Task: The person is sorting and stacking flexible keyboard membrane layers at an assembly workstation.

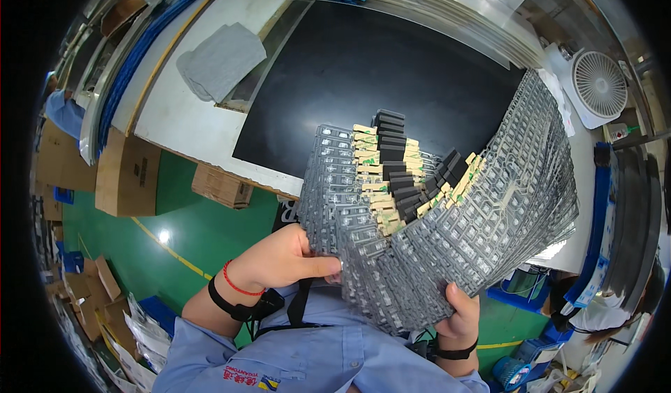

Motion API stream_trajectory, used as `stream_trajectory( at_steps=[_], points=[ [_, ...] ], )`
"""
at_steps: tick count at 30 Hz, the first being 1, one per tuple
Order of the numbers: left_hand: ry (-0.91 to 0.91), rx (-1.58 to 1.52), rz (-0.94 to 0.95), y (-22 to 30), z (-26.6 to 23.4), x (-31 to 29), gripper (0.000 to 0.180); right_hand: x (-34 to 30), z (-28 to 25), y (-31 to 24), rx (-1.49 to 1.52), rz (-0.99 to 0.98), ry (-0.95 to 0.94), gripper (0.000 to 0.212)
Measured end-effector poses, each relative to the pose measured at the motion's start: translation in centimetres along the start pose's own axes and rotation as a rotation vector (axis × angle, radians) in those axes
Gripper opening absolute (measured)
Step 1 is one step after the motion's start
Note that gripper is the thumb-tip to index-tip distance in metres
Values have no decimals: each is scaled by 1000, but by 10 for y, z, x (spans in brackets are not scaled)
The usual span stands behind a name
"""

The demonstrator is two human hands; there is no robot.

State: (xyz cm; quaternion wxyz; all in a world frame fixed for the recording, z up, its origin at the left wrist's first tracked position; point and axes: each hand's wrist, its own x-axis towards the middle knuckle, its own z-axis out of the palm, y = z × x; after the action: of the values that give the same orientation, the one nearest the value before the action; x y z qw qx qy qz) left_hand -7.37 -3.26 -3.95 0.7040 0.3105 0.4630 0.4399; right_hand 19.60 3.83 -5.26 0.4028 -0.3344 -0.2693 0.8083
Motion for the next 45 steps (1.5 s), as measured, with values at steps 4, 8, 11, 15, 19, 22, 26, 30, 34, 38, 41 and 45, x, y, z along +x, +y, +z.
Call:
stream_trajectory(
  at_steps=[4,8,11,15,19,22,26,30,34,38,41,45],
  points=[
    [94,-87,-53,-6,-8,0,23,1,-3,0,3,-1,-54,57],
    [134,30,10,2,4,-2,32,0,-10,-5,64,48,-147,58],
    [166,8,-23,-2,1,0,30,-1,-8,4,17,10,-47,58],
    [189,-124,-83,-3,-5,-2,22,1,-3,1,5,-16,-60,60],
    [118,0,-14,3,0,-1,19,-3,-13,-6,15,-16,-74,62],
    [112,-19,35,-3,0,1,20,-5,-10,-10,17,-36,-47,62],
    [171,-42,133,-5,9,6,21,-10,-21,-12,-2,-78,-1,65],
    [135,-160,83,-11,-1,3,21,-11,-20,-13,11,-111,0,67],
    [99,-104,-29,-4,-5,1,20,-13,-30,-8,21,-206,11,68],
    [151,2,36,-6,3,5,20,-12,-33,-8,181,-181,-131,71],
    [160,-9,69,-8,5,5,20,-14,-38,-6,196,-179,-116,72],
    [107,15,26,-4,-2,1,25,-13,-16,-19,-90,-129,64,71]
  ],
)
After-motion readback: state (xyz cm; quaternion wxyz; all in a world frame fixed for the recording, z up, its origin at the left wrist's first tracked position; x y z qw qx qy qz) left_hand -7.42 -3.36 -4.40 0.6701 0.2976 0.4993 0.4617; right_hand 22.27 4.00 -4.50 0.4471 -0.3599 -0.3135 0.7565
